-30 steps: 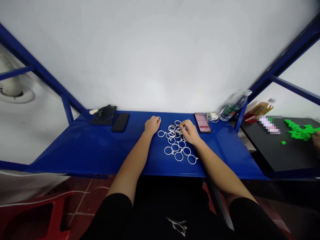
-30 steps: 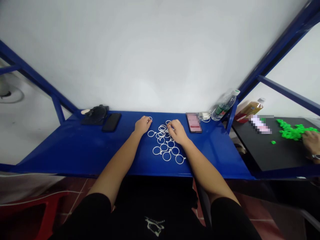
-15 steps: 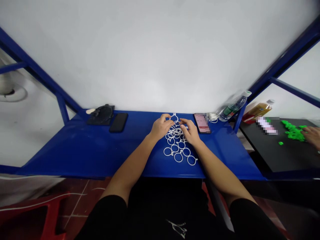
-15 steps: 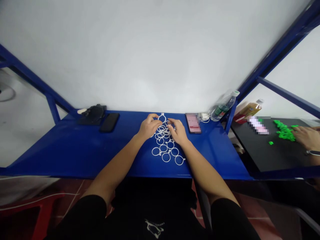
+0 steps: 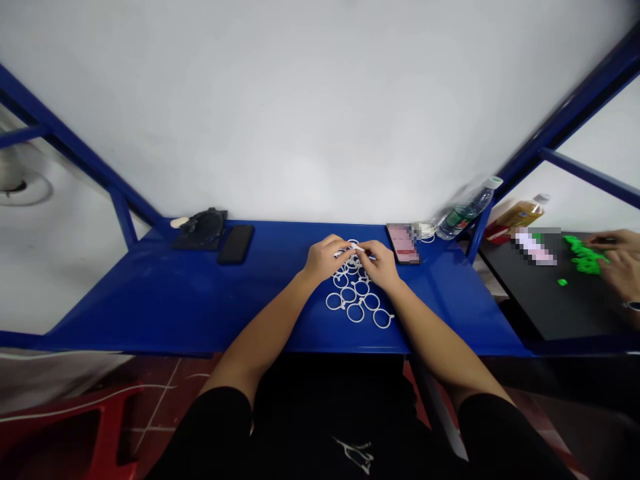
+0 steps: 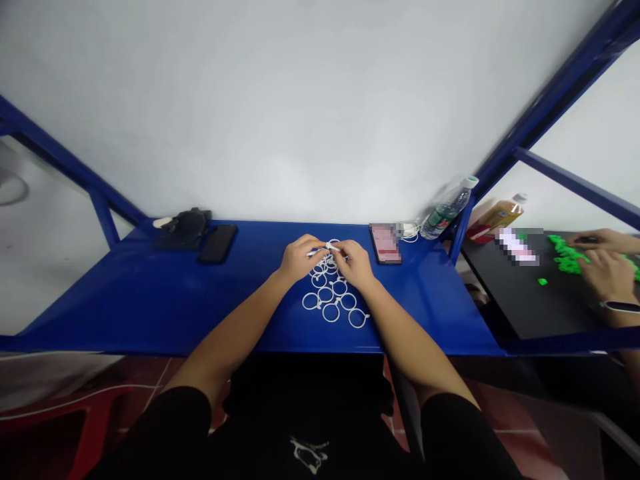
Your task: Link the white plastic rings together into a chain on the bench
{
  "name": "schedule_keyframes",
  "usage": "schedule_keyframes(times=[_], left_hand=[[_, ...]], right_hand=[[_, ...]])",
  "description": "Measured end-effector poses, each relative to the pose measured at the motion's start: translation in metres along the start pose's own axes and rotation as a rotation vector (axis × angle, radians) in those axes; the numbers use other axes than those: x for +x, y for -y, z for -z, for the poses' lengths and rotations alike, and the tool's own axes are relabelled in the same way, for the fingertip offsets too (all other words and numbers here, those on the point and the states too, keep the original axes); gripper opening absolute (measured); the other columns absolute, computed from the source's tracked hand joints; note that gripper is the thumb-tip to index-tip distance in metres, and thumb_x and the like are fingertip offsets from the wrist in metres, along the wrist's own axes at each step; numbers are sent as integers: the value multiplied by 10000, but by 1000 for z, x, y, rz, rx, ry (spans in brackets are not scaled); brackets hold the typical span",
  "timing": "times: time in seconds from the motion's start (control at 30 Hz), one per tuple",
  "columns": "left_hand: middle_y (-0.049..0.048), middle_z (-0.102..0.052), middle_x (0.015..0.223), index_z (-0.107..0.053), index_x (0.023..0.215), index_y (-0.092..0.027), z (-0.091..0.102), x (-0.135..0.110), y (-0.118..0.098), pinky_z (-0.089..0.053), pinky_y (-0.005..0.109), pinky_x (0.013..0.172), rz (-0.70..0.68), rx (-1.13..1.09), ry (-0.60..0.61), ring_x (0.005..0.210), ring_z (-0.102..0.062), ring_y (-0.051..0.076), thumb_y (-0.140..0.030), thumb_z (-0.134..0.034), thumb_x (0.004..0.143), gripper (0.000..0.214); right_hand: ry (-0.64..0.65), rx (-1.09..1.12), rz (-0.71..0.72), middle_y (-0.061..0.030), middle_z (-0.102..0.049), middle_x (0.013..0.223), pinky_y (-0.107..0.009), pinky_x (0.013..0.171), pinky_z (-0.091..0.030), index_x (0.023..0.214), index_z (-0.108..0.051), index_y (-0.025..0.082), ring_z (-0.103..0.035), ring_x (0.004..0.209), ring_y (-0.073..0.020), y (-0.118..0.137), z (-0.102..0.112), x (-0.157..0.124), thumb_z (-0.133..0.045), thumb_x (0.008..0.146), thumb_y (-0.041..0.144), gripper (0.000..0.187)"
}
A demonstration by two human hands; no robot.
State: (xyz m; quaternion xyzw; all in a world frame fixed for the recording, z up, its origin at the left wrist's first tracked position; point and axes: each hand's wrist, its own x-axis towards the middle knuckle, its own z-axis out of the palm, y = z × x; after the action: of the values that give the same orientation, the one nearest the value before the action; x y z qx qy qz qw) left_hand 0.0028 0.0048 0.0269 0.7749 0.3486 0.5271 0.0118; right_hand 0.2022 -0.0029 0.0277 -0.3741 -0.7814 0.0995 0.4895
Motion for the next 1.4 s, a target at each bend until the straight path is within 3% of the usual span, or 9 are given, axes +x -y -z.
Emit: schedule_keyframes(times=[0.2, 0.43, 0.83, 1.03, 1.2, 1.4], left_hand=[[52, -785, 943, -784, 1007, -209, -2, -1, 1, -595, 273, 778, 37, -37, -19, 861, -742, 149, -290, -674, 981, 140], [52, -799, 976, -779, 986, -215, -4, -1, -2, -614, 276, 797, -47, -5, -6, 885, -756, 149, -229, -639, 970, 142], [44, -791, 918, -754, 942, -206, -3, -3, 1, -601, 254, 749, -129, 54, -14, 827, -754, 143, -242, -635, 980, 130], [48, -781, 928, -736, 964, -198, 0, -4, 1, -597, 251, 749, -192, 81, -103, 828, -749, 142, -192, -636, 969, 101], [36, -775, 915, -734, 942, -206, -1, -4, 2, -596, 253, 754, -228, 86, -106, 812, -740, 138, -166, -627, 954, 115], [50, -771, 984, -756, 960, -226, -3, -7, 4, -600, 268, 796, -104, 47, -34, 882, -740, 147, -206, -601, 974, 157]], right_hand=[[94, -21, 109, -73, -751, 970, -408, 842, -547, 1130, -705, 248, -679, 883, -231, 3, 2, 1, -522, 1061, 347, 219], [112, -31, 65, -67, -737, 895, -396, 794, -542, 1029, -702, 242, -664, 821, -227, 1, 0, -1, -534, 1053, 359, 207], [127, -4, 32, -70, -755, 947, -383, 812, -551, 1068, -694, 240, -696, 867, -227, 0, -2, -4, -528, 1050, 362, 207], [196, 90, 15, -44, -742, 953, -320, 715, -550, 1150, -679, 245, -680, 784, -186, 2, -1, -2, -591, 1016, 384, 212], [240, 114, 26, -36, -736, 923, -282, 658, -533, 1118, -679, 234, -662, 742, -164, 2, -1, -2, -598, 1007, 351, 180], [197, 12, 58, -64, -743, 989, -319, 740, -554, 1162, -673, 238, -686, 818, -188, 2, -3, -3, -538, 1036, 326, 204]])
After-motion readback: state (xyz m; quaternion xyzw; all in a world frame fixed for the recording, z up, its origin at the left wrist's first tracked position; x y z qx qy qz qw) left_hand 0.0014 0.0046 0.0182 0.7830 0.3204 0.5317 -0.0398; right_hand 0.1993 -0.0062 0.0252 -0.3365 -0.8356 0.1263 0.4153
